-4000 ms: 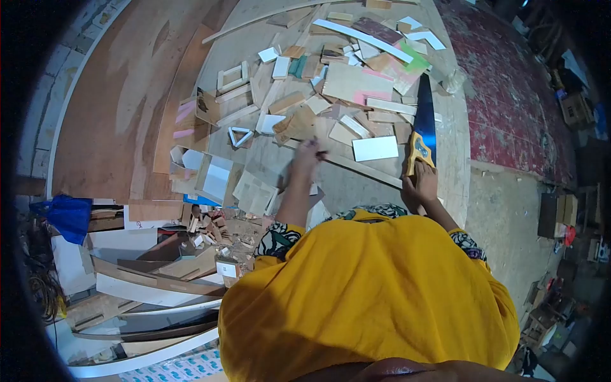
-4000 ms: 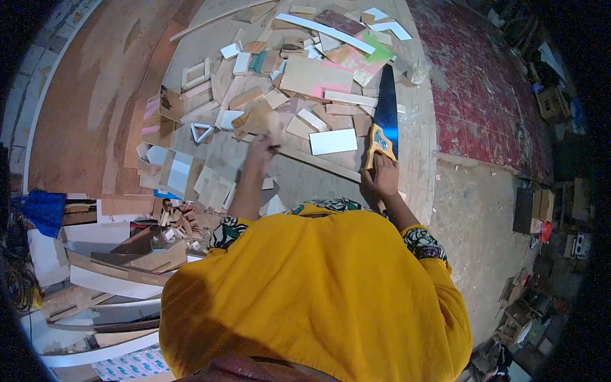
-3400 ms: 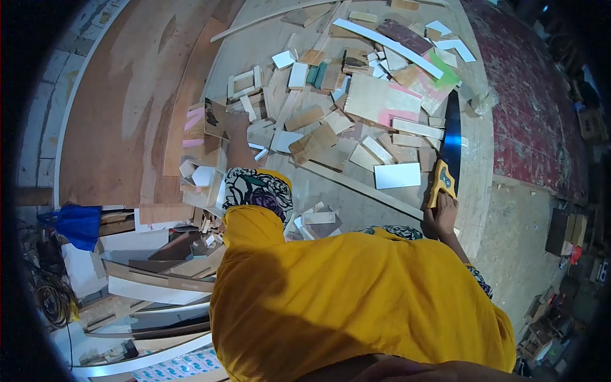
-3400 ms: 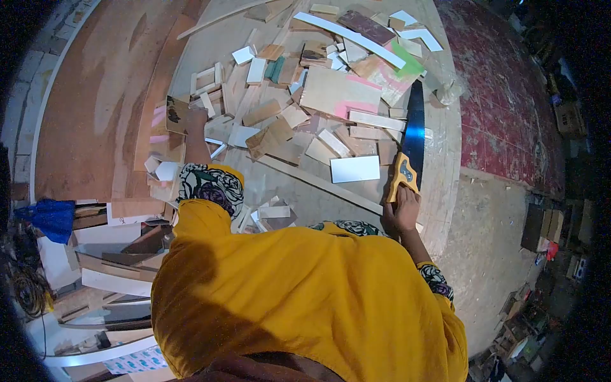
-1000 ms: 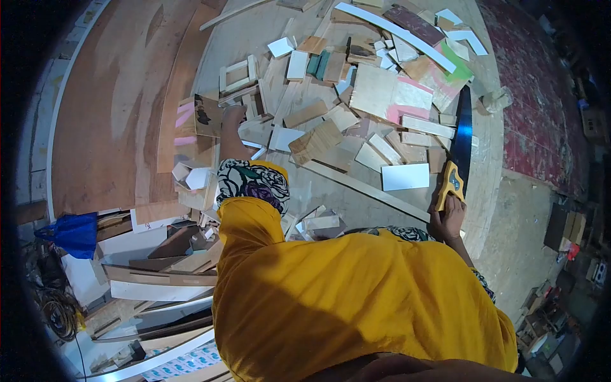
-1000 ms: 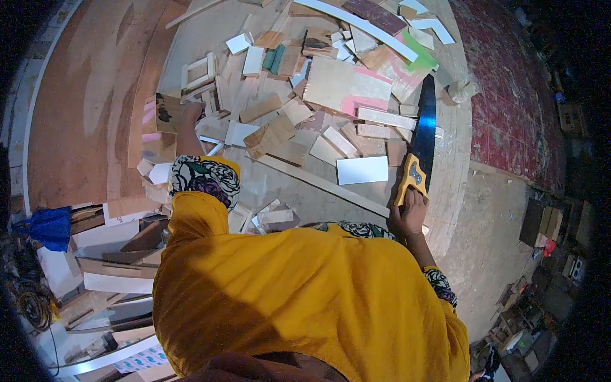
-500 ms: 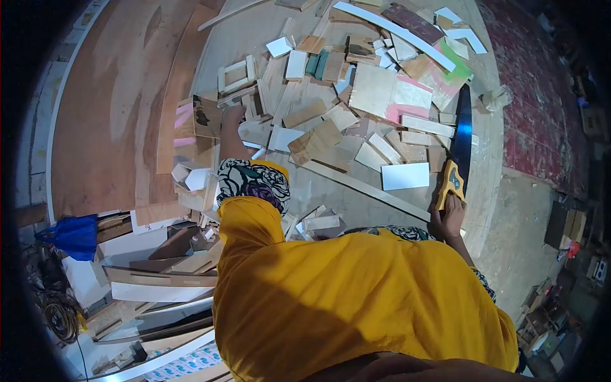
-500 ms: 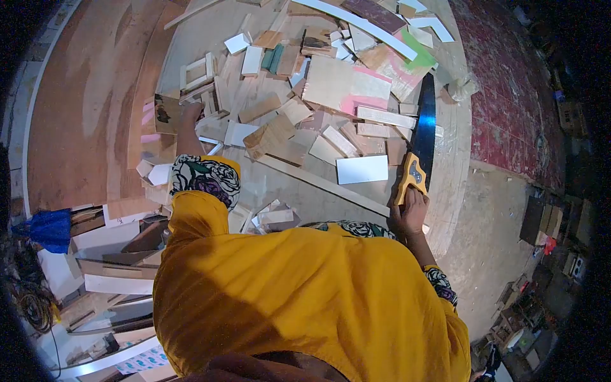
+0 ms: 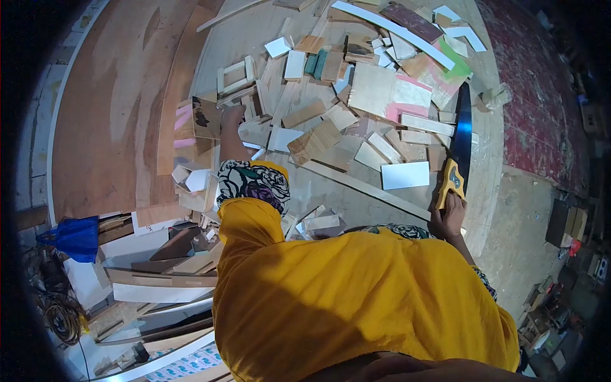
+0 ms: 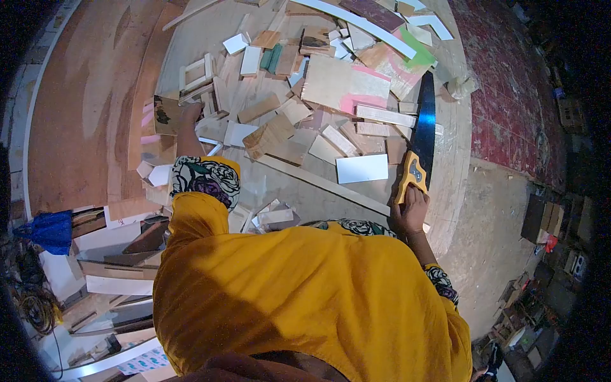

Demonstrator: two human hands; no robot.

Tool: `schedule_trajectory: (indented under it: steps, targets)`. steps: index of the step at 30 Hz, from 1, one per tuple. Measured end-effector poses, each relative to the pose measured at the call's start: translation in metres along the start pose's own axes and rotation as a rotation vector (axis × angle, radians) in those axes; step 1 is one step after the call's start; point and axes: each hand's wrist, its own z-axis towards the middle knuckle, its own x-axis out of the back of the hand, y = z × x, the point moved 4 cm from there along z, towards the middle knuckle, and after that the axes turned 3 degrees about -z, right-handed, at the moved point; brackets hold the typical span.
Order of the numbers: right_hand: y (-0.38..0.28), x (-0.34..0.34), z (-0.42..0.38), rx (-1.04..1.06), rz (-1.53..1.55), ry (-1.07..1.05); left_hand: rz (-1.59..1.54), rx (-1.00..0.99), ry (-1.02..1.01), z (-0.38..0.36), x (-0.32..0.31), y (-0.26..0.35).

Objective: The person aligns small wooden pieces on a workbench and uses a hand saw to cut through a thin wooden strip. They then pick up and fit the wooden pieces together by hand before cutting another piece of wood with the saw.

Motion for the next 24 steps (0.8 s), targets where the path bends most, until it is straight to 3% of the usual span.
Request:
schedule_trajectory:
  steps: [4, 7, 9, 13, 16, 19, 21, 24]
  targets:
    - [-0.005, 0.004, 0.001, 0.014, -0.027, 0.042, 0.007, -0.020, -0.013, -0.003, 0.002, 0.003]
    - [-0.008, 0.007, 0.002, 0.007, -0.014, 0.036, 0.256, -0.070, -0.102, -0.005, -0.001, 0.010]
    - [-0.007, 0.007, 0.002, 0.003, -0.001, 0.031, 0.443, -0.252, -0.076, -0.008, -0.001, 0.015]
    - [-0.003, 0.003, 0.001, 0.013, -0.016, 0.046, 0.442, -0.225, -0.117, 0.004, -0.005, 0.004]
    - [0.003, -0.002, -0.001, 0.025, -0.031, 0.054, 0.536, -0.348, -0.142, 0.017, -0.010, -0.009]
    - [0.003, -0.003, -0.001, 0.018, -0.035, 0.036, 0.325, -0.313, -0.140, 0.031, -0.014, -0.023]
    - [0.004, -0.004, -0.001, 0.004, -0.030, 0.019, 0.522, -0.431, -0.166, 0.035, -0.018, -0.020]
    - [0.003, -0.003, -0.001, 0.022, -0.033, 0.045, 0.454, -0.440, -0.153, 0.029, -0.012, -0.016]
